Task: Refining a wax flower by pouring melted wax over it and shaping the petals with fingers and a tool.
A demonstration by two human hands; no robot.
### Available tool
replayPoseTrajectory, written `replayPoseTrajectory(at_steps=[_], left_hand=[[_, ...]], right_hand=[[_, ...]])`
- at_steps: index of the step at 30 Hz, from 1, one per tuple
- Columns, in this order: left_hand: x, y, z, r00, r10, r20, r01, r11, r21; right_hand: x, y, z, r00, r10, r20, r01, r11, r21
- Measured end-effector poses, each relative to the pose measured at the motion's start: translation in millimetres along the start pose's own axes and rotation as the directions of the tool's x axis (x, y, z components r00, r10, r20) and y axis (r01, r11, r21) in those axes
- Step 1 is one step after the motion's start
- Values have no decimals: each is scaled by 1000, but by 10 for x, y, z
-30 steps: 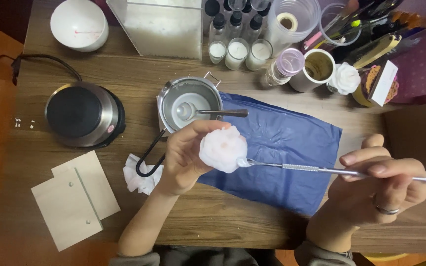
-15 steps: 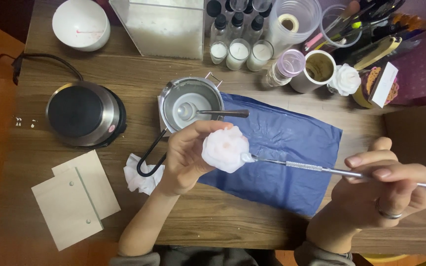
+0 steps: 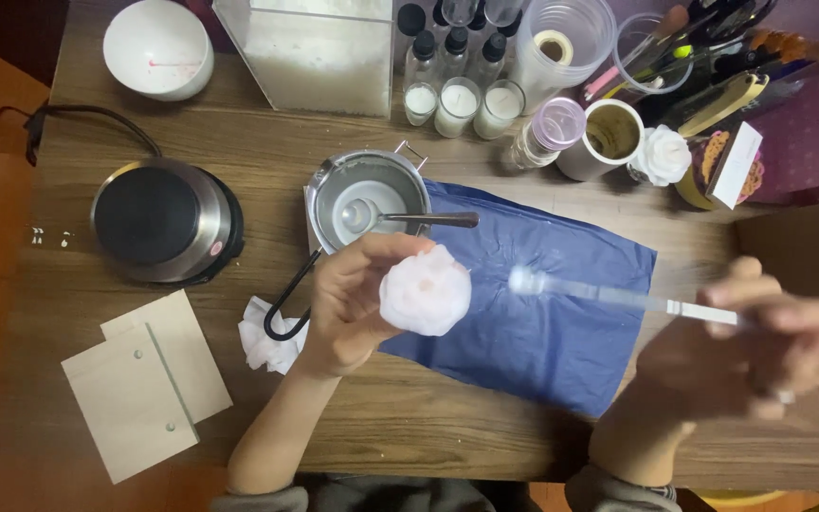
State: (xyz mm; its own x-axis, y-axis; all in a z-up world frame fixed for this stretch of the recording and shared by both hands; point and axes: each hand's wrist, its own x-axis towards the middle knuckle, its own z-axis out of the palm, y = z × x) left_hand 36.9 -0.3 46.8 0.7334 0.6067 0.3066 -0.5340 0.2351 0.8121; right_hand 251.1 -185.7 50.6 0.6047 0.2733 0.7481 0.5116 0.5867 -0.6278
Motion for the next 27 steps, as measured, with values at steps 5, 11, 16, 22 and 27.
replayPoseTrajectory(at_steps=[5, 11, 16, 22, 27], left_hand=[[2, 66, -22, 998, 58, 14, -58, 998, 9], [121, 147, 11, 981, 156, 113, -142, 982, -121], [163, 135, 26, 958, 259, 122, -252, 965, -76], [177, 160, -34, 957, 246, 153, -245, 969, -27], [186, 123, -62, 955, 252, 155, -258, 966, 22]], right_hand=[[32, 284, 239, 983, 80, -163, -101, 987, -123], [9, 306, 816, 880, 464, 102, -427, 867, -257], [-54, 328, 975, 786, 492, 373, -330, 845, -420], [-125, 336, 1048, 778, 413, 473, -185, 871, -456], [-283, 460, 1072, 747, 313, 587, -7, 886, -464]])
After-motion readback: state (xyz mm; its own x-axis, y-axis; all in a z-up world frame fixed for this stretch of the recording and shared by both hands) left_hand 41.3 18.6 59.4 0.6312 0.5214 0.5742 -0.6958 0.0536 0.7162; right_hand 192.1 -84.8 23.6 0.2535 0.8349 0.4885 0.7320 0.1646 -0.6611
